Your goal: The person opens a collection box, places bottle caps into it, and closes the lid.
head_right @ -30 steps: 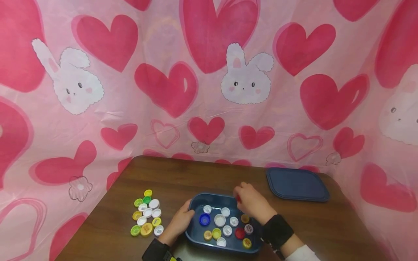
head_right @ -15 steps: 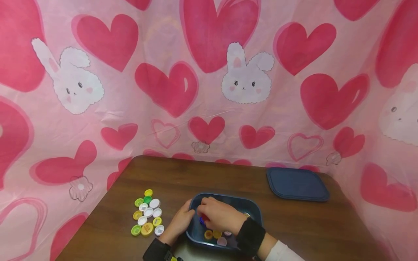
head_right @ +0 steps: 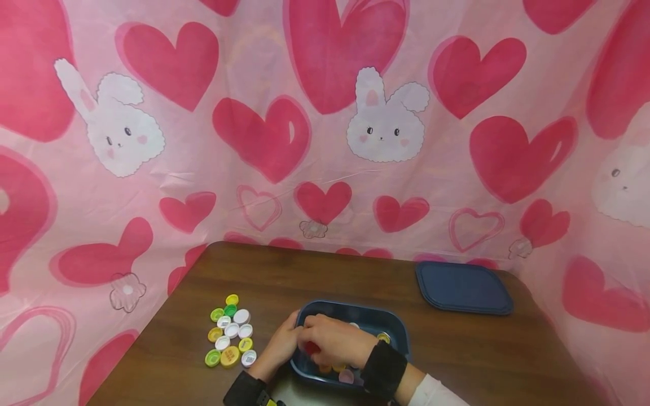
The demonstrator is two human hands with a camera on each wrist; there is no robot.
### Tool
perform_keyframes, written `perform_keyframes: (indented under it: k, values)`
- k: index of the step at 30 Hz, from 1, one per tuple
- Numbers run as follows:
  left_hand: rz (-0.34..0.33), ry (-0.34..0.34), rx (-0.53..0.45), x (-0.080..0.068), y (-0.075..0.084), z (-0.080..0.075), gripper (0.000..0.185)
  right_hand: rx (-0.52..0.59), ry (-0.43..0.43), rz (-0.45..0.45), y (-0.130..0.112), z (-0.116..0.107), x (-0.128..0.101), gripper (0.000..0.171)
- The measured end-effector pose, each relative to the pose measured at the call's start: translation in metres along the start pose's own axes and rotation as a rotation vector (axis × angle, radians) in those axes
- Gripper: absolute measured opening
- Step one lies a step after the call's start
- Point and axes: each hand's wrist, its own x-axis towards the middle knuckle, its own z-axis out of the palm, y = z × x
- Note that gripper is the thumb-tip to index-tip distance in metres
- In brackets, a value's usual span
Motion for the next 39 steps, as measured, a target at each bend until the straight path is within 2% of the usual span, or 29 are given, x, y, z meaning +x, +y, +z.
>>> perform_keyframes:
  k: [3,10,18,22,30,39]
  values:
    - [0.002,0.004,0.018,0.000,0.000,0.001,0.054,0.003,0.010,0.020,0.001,-0.003,-0.004,0.019]
    - [0.028,0.046,0.085,-0.001,0.001,0.002,0.050,0.023,0.040,0.138,0.008,-0.012,-0.016,0.025]
    - [0.025,0.070,0.075,-0.002,0.003,0.004,0.049,0.022,0.154,0.223,0.022,-0.013,-0.040,0.025]
    - [0.019,0.064,0.064,-0.001,0.002,0.004,0.049,-0.006,0.221,0.328,0.029,-0.013,-0.052,0.023]
    - [0.016,0.058,0.051,-0.001,0.003,0.004,0.049,-0.026,0.379,0.625,0.037,-0.012,-0.074,0.024]
    - [0.027,0.061,0.071,0.000,0.002,0.004,0.050,-0.007,0.402,0.757,0.048,-0.004,-0.107,0.033]
